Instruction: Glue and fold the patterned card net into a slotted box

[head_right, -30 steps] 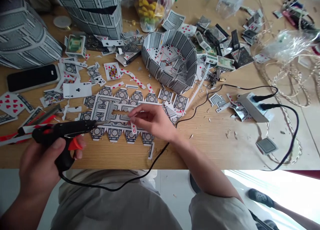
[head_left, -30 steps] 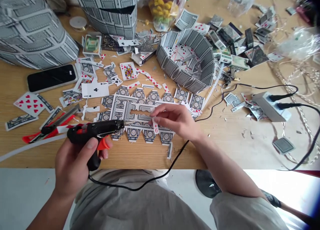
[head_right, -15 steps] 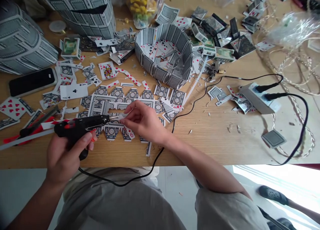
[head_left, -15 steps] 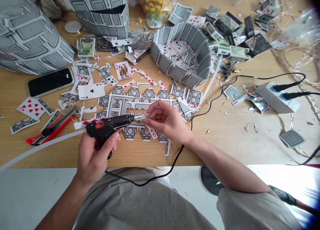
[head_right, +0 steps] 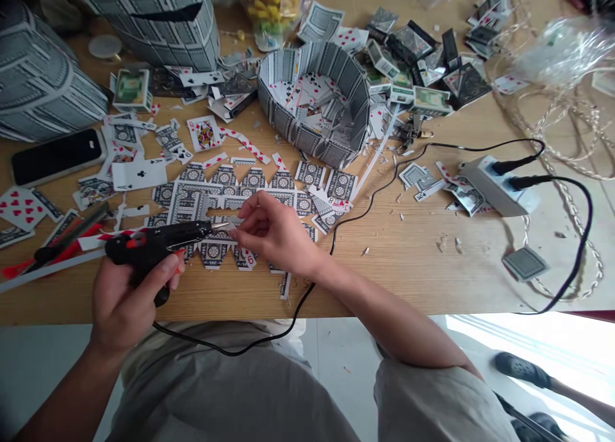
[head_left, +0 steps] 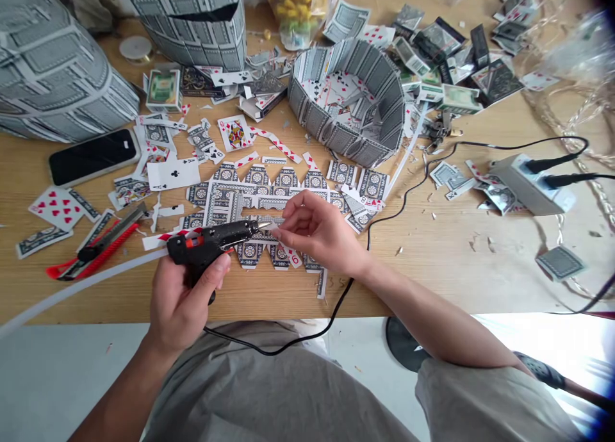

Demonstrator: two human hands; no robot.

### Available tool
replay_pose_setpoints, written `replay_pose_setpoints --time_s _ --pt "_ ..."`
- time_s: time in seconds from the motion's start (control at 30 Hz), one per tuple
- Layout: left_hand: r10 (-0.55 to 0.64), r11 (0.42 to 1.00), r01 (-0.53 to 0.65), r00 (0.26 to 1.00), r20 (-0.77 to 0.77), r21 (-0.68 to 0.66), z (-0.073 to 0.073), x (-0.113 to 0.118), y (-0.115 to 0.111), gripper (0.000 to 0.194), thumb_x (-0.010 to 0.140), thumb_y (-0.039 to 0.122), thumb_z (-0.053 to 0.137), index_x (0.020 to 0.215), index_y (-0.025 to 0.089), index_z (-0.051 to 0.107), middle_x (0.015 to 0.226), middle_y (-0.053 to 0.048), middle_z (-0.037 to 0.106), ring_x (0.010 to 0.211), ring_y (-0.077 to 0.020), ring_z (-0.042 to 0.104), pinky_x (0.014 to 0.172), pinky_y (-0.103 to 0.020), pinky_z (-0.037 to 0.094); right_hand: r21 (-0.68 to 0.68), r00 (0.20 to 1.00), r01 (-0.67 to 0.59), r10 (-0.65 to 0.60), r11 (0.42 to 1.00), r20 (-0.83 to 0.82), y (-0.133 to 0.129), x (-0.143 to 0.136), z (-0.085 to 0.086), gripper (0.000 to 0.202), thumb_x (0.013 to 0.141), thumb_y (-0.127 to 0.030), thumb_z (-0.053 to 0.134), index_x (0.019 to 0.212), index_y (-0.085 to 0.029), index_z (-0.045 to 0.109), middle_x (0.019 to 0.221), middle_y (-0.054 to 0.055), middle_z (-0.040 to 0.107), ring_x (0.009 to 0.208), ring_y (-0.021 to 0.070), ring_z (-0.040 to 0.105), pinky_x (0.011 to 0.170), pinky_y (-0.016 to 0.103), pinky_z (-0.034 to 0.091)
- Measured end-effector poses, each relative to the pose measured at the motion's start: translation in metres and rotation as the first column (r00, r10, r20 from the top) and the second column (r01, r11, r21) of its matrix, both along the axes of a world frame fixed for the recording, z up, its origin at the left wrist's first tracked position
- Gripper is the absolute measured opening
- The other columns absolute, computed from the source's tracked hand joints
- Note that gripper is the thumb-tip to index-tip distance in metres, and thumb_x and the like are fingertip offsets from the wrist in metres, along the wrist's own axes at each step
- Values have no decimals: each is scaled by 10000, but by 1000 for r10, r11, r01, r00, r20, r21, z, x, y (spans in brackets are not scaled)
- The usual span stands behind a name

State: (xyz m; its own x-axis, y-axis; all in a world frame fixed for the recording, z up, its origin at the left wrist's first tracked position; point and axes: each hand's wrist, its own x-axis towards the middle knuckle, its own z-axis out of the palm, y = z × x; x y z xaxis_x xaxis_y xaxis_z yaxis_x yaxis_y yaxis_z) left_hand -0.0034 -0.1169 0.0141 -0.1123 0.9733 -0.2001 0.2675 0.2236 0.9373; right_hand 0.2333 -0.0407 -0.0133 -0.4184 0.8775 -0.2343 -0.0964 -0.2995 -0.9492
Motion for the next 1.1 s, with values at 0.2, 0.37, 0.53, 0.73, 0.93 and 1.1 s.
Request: replay_pose_setpoints --time_s 0.2,0.37,0.53,0.73,0.93,1.1 --pt "4 1000 -4 1000 -11 -8 -1 -1 0 237 967 452 714 884 234 674 738 4 632 611 -160 543 602 -338 420 4 1000 -11 11 1000 9 0 0 -2 505 748 -431 956 972 -236 547 790 -7 749 719 143 726 665 262 580" --pt "-21 1000 21 999 -26 3 -3 -3 -1 247 976 453 704 868 234 669 722 5 615 608 -162 540 602 -340 418 5 999 -18 17 1000 33 -1 0 -3 514 750 -460 947 975 -240 541 805 -3 758 731 148 730 677 273 586" --pt "-40 999 40 999 -28 6 -3 -3 0 238 984 444 700 877 233 675 724 9 607 607 -159 535 596 -336 410 10 999 -15 15 1000 34 -1 0 -3 501 758 -449 944 974 -236 545 805 0 762 737 147 730 679 270 584" --pt "10 1000 -10 999 -41 -7 -2 0 -1 275 963 481 711 864 229 662 722 3 609 610 -163 536 619 -336 428 10 1000 -13 12 1000 28 -1 0 -3 500 755 -448 949 970 -239 549 811 1 763 728 145 726 672 267 580" --pt "-6 1000 6 998 -60 -3 -2 0 -1 265 976 471 698 868 231 666 702 4 604 606 -168 542 626 -343 434 4 999 -20 20 1000 30 -1 0 -4 516 744 -476 949 967 -242 546 806 1 761 727 156 734 664 275 581" --pt "-8 1000 8 999 -51 -4 -1 0 -1 270 979 470 698 853 234 659 688 10 593 611 -168 538 634 -345 426 3 999 -17 16 1000 34 -1 0 -4 495 749 -445 950 960 -238 552 807 7 765 730 154 729 661 272 575"
